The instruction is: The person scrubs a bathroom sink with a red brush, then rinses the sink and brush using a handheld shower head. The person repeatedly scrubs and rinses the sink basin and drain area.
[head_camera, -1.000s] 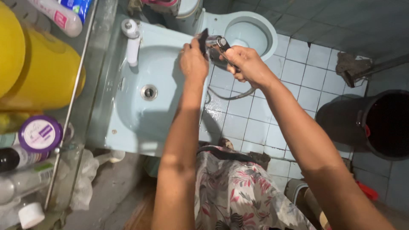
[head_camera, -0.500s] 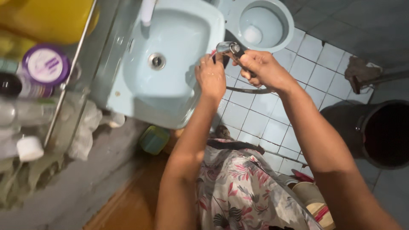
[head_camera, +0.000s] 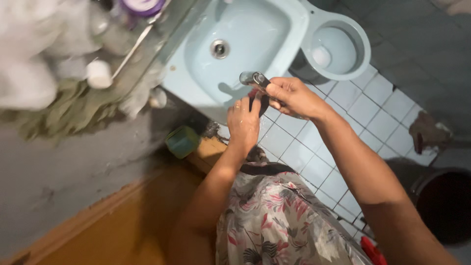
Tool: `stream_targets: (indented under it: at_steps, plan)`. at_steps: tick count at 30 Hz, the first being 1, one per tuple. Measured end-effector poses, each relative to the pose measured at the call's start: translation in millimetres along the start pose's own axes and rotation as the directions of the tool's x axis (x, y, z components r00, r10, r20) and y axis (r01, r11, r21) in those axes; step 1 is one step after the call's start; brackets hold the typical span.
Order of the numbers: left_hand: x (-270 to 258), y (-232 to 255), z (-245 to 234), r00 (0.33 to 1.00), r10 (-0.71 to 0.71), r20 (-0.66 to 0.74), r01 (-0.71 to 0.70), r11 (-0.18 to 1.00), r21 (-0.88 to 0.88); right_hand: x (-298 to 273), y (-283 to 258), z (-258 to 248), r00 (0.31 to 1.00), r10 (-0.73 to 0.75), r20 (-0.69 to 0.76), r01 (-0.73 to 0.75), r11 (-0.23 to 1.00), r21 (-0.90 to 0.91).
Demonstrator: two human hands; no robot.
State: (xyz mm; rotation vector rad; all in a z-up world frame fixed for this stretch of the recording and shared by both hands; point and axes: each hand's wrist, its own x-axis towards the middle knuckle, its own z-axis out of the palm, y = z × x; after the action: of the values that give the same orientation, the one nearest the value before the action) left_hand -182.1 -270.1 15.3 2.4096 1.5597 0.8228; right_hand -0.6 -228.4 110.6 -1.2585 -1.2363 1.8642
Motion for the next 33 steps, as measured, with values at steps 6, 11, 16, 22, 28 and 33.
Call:
stream_targets:
  at_steps: [6,11,16,22,28,33]
  plan:
    - [-19.4,-34.6,-11.1,0.989,-0.060,-0.136,0.071,0.994,0.078,12.6,-16.8,30.8,0.998,0.042,0.040,-0.040,0.998,-0.055]
    - [13.4,-103.8,-32.7,0.950,-0.152,-0.274,0.242,0.911,0.334,24.7,-17.0,36.9,0.996,0.092,0.002,-0.091,0.991,-0.096]
    - [53.3,-147.0,-29.1,0.911,-0.232,-0.341,0.334,0.900,0.281,43.8,-20.3,56.7,0.997,0.023,0.079,-0.011,0.989,-0.146]
    - [2.9,-140.0,-12.1,0.963,-0.045,-0.265,0.114,0.961,0.251,48.9,-45.9,84.9,0.986,0.034,0.166,-0.002,0.982,-0.191]
    - [34.4,-181.9,-23.8,0.894,-0.334,-0.300,0.382,0.917,0.117,51.8,-38.9,74.3,0.991,0.054,0.121,-0.026,0.975,-0.223]
    - [32.3,-162.1,-42.8,0.955,-0.298,-0.008,0.295,0.942,0.160,44.6,-28.8,51.1,0.997,0.046,0.059,-0.030,0.970,-0.242]
